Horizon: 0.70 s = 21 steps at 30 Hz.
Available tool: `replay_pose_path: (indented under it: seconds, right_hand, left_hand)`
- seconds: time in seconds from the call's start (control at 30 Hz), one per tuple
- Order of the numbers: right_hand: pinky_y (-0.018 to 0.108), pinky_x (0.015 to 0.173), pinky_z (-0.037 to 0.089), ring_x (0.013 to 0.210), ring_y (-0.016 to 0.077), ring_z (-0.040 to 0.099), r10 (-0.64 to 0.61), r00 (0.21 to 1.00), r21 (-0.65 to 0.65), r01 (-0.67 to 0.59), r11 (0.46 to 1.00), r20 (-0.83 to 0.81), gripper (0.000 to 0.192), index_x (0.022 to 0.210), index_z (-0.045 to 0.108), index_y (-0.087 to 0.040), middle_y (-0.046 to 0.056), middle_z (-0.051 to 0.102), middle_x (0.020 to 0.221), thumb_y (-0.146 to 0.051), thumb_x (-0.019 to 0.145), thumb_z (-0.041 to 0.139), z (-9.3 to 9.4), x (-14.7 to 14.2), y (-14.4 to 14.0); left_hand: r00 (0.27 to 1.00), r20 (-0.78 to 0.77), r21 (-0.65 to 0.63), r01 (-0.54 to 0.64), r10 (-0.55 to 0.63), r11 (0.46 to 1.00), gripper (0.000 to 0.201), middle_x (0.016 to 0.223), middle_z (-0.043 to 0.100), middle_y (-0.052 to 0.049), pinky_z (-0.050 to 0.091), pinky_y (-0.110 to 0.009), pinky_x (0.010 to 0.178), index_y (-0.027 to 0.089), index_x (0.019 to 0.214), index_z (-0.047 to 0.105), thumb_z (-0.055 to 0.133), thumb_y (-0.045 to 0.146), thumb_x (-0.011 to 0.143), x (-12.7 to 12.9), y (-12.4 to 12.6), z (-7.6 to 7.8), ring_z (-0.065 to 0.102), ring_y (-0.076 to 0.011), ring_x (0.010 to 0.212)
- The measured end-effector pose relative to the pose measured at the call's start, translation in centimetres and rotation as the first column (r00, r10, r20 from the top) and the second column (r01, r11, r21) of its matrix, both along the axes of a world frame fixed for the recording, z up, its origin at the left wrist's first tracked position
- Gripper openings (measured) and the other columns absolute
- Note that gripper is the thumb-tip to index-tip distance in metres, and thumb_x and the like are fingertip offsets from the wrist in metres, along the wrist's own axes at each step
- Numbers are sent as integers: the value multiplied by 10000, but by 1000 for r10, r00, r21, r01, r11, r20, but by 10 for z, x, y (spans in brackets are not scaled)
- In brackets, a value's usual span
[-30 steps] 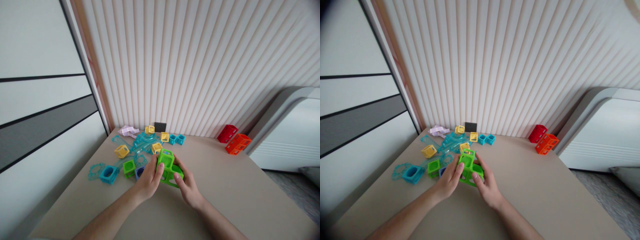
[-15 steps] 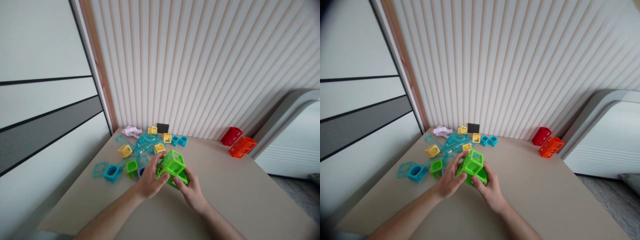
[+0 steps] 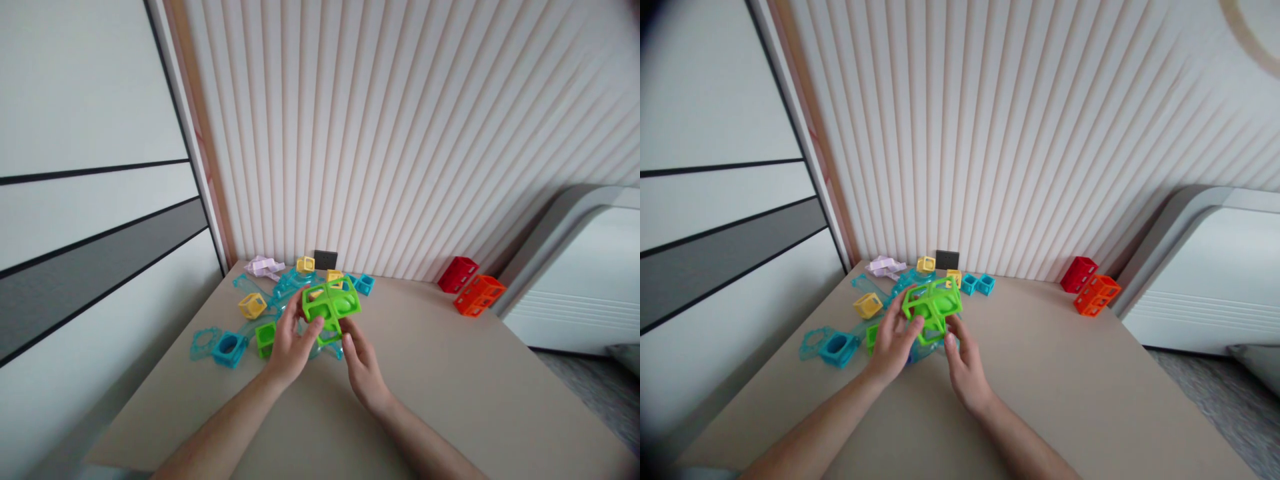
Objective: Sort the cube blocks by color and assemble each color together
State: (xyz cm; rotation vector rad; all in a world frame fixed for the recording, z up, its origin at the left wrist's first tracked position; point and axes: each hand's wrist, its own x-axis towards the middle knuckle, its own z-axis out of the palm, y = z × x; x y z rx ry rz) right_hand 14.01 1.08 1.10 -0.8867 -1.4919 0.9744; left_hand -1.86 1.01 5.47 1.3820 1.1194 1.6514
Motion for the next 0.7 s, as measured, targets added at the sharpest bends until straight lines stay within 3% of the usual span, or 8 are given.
replay_pose_path:
  seconds: [0.07,0.13,0.27,0.37,0.47,0.57,0.7]
  right_hand:
    - [462,1077,444,1248,269,569,1,988,92,-16,996,157,409,1356,564,-250,123,601,1351,-435,996,508,3,-7,3]
    - [438,1092,429,1273,261,545,51,940,188,-120,975,337,401,1370,552,-247,125,567,1381,-365,988,527,10,-20,7]
    - [452,1060,438,1246,291,543,71,742,266,-326,907,666,456,1340,573,-228,130,579,1357,-356,907,632,28,-62,18]
    - [470,1021,459,1175,315,569,54,566,254,-450,856,822,556,1340,551,-162,152,627,1264,-370,840,677,33,-94,22]
    - [473,955,496,1089,325,601,4,442,230,-474,850,897,462,1253,595,-127,167,650,1170,-360,855,633,30,-113,22]
    - [451,912,523,1043,315,619,-30,418,227,-430,874,908,360,1187,617,-142,156,652,1125,-328,881,589,28,-117,19]
    - [417,911,537,1045,293,638,-16,486,204,-338,919,874,349,1206,582,-160,128,646,1135,-274,877,577,32,-109,16]
  left_hand:
    - [986,74,70,-153,148,986,629,1382,594,-123,487,-381,1034,241,1448,422,608,506,909,-8,3,8,593,-270,1248]
    - [945,114,127,-321,308,939,615,1397,586,-122,483,-374,1034,251,1455,413,579,515,924,-17,7,15,583,-272,1265]
    - [839,177,179,-542,514,821,549,1387,589,-127,515,-352,968,248,1443,429,507,507,966,-35,16,20,622,-258,1199]
    - [807,230,227,-589,545,776,535,1347,610,-140,522,-340,945,219,1416,469,530,493,960,-43,23,18,648,-249,1148]
    - [808,257,254,-586,530,770,508,1307,632,-141,523,-334,945,209,1384,509,570,461,947,-45,25,17,648,-246,1152]
    - [811,278,258,-579,514,773,475,1274,649,-136,525,-330,940,208,1352,543,581,447,943,-44,25,18,632,-249,1178]
    - [813,287,270,-576,507,771,479,1241,658,-132,530,-336,926,203,1335,558,597,457,930,-45,23,18,638,-252,1156]
